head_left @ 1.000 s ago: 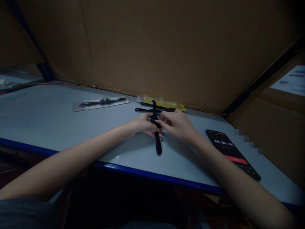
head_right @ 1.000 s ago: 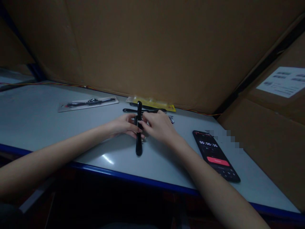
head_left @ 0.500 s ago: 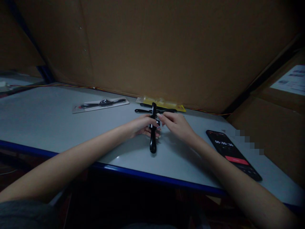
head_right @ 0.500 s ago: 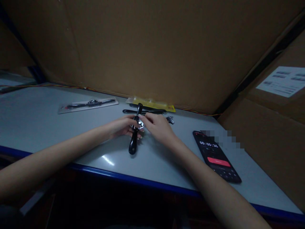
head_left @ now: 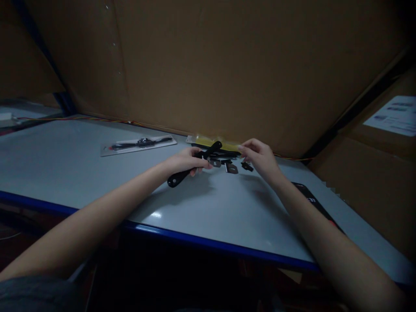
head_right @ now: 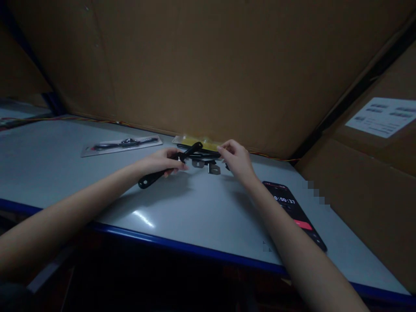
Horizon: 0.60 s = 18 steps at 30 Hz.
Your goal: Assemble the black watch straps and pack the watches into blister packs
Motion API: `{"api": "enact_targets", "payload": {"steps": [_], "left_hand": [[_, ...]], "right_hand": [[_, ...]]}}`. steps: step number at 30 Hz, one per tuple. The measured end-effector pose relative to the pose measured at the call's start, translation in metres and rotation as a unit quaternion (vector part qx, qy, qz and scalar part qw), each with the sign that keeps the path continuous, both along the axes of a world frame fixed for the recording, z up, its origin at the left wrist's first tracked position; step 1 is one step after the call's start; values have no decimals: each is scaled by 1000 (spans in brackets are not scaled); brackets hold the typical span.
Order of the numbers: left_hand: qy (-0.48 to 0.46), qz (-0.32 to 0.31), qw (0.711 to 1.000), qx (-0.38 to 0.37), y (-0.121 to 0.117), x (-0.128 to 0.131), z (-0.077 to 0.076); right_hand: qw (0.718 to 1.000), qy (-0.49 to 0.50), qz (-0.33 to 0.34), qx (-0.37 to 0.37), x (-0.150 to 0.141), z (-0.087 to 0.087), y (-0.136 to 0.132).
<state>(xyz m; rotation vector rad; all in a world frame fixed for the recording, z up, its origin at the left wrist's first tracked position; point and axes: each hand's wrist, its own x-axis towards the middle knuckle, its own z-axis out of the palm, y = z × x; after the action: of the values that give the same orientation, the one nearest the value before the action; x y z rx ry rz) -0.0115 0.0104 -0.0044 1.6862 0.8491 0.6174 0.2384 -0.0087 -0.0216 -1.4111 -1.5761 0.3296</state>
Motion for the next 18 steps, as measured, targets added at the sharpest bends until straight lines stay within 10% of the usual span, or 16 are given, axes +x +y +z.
{"api": "enact_targets", "payload": {"steps": [6, 18], "left_hand": [[-90, 108, 981, -130, 12, -11, 4], [-124, 110, 959, -231, 25, -21, -3]], "right_hand": [[983, -175, -44, -17, 17, -7, 57], [968, -245, -55, -32, -2, -16, 128]]}}
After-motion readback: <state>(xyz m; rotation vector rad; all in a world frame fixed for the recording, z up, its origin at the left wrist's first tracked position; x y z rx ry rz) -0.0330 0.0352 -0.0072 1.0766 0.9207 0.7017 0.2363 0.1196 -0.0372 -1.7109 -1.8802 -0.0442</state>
